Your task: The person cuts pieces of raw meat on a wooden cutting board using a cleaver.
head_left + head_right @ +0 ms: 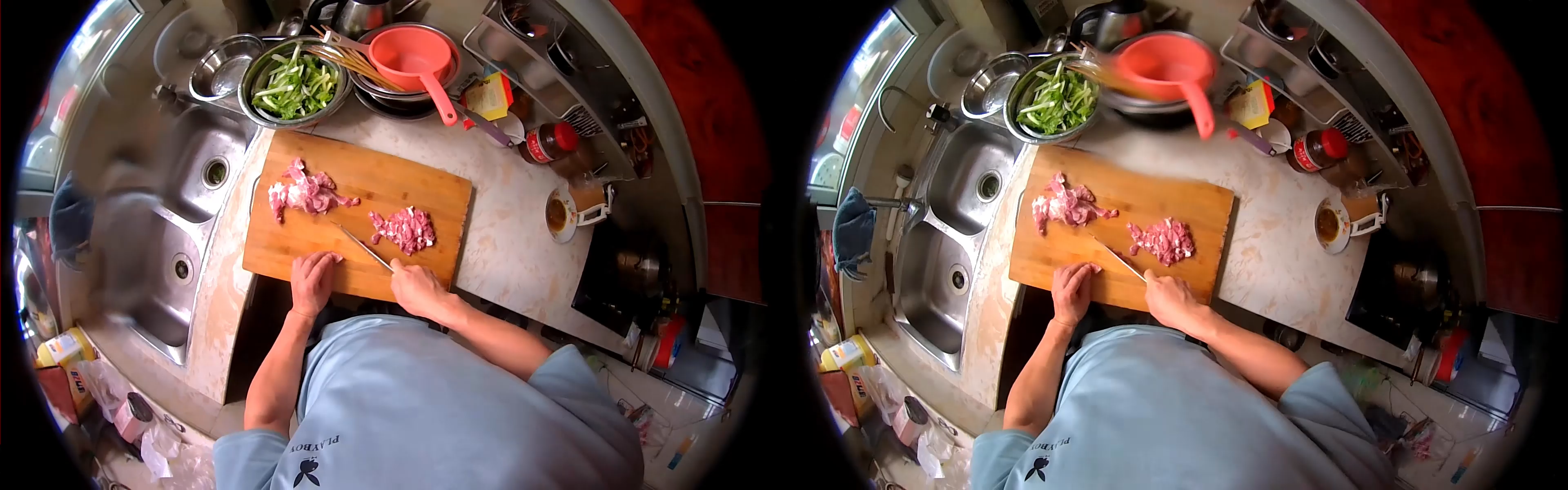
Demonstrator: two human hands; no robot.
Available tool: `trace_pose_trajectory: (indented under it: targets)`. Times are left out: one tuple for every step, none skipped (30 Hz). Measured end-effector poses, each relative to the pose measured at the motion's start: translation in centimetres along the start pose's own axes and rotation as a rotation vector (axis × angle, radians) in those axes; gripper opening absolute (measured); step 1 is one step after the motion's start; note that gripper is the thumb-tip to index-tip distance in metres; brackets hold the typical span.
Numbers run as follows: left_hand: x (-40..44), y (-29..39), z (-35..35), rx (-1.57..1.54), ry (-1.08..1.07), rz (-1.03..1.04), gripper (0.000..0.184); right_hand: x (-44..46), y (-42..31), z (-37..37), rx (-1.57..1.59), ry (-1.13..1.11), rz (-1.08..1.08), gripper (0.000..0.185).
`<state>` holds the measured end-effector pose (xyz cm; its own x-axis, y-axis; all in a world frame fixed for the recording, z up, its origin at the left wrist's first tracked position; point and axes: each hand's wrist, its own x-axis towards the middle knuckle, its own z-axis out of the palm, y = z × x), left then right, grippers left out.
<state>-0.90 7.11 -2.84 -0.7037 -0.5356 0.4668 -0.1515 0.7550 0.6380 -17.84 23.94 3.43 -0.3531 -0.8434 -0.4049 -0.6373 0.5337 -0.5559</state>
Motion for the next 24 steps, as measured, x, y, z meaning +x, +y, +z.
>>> trace_pose_trajectory:
  targets:
    - [-0.3,0.0,-0.1,0.001,-0.004,-0.004,0.027,-0.4,-0.8,-0.7,0.003,-0.004,0.001,0.013]
    - [-0.5,-0.1,0.0,0.017,-0.001,-0.017,0.027,-0.8,-1.8,-1.7,-0.041,-0.079,0.004,0.012]
    - [-0.6,-0.2,0.0,0.032,0.003,-0.029,0.027,-1.0,-2.5,-2.5,-0.086,-0.153,0.008,0.013]
    - [-0.6,-0.3,0.0,0.031,0.003,-0.029,0.027,-1.2,-2.9,-2.5,-0.096,-0.155,-0.008,0.012]
    - [-0.6,-0.4,0.1,0.059,-0.029,-0.017,0.026,-1.5,-3.2,-2.7,-0.098,-0.155,-0.008,0.012]
    - [-0.6,-0.6,0.0,0.087,-0.06,-0.007,0.025,-1.8,-3.3,-2.9,-0.108,-0.176,-0.019,0.011]
    - [-0.6,-0.7,0.0,0.086,-0.057,-0.01,0.025,-1.9,-3.4,-3.1,-0.118,-0.199,-0.03,0.011]
    - [-0.7,-0.8,0.1,0.099,-0.077,0.01,0.024,-2.0,-3.4,-3.2,-0.133,-0.216,-0.013,0.01]
    - [-0.6,-0.9,0.1,0.111,-0.096,0.029,0.023,-2.0,-3.3,-3.3,-0.138,-0.221,-0.011,0.01]
    - [-0.6,-0.9,0.2,0.109,-0.094,0.023,0.023,-2.0,-3.2,-3.3,-0.152,-0.227,-0.01,0.01]
    - [-0.6,-0.9,0.2,0.109,-0.086,0.021,0.023,-1.9,-3.2,-3.2,-0.165,-0.235,-0.01,0.01]
    - [-0.7,-0.9,0.1,0.111,-0.079,0.019,0.023,-1.8,-3.3,-3.1,-0.166,-0.241,-0.011,0.01]
    - [-0.7,-1.0,0.2,0.113,-0.077,0.016,0.023,-1.5,-3.4,-2.9,-0.175,-0.23,-0.021,0.009]
    - [-0.7,-1.3,0.4,0.12,-0.073,0.017,0.023,-1.1,-3.5,-2.9,-0.185,-0.218,-0.034,0.009]
    - [-0.9,-1.2,0.4,0.122,-0.076,0.017,0.024,-0.9,-3.5,-2.6,-0.185,-0.224,-0.034,0.009]
    - [-1.1,-1.0,0.4,0.119,-0.08,0.009,0.024,-0.9,-3.6,-2.4,-0.167,-0.228,-0.03,0.009]
    - [-1.0,-1.1,0.5,0.123,-0.08,0.004,0.024,-0.5,-3.7,-2.3,-0.152,-0.228,-0.033,0.009]
    - [-0.8,-1.0,0.3,0.127,-0.084,0.003,0.024,0.2,-3.7,-1.8,-0.149,-0.23,-0.035,0.009]
    - [-0.7,-0.8,0.1,0.129,-0.087,0.008,0.024,1.0,-3.6,-1.2,-0.111,-0.216,-0.061,0.01]
    - [-0.4,-0.6,0.0,0.125,-0.105,0.008,0.024,1.6,-3.3,-1.1,-0.075,-0.199,-0.09,0.01]
    - [-0.1,-0.6,-0.1,0.125,-0.121,0.012,0.025,2.0,-3.2,-1.3,-0.075,-0.189,-0.098,0.01]
    - [-0.2,-0.6,-0.1,0.127,-0.122,0.02,0.025,2.0,-3.0,-1.5,-0.056,-0.188,-0.074,0.011]
    - [-0.4,-0.6,-0.1,0.09,-0.107,0.016,0.023,1.9,-2.6,-1.6,-0.039,-0.189,-0.048,0.012]
    - [0.0,-0.6,-0.1,0.053,-0.09,0.013,0.022,1.7,-2.2,-1.4,-0.002,-0.128,-0.056,0.013]
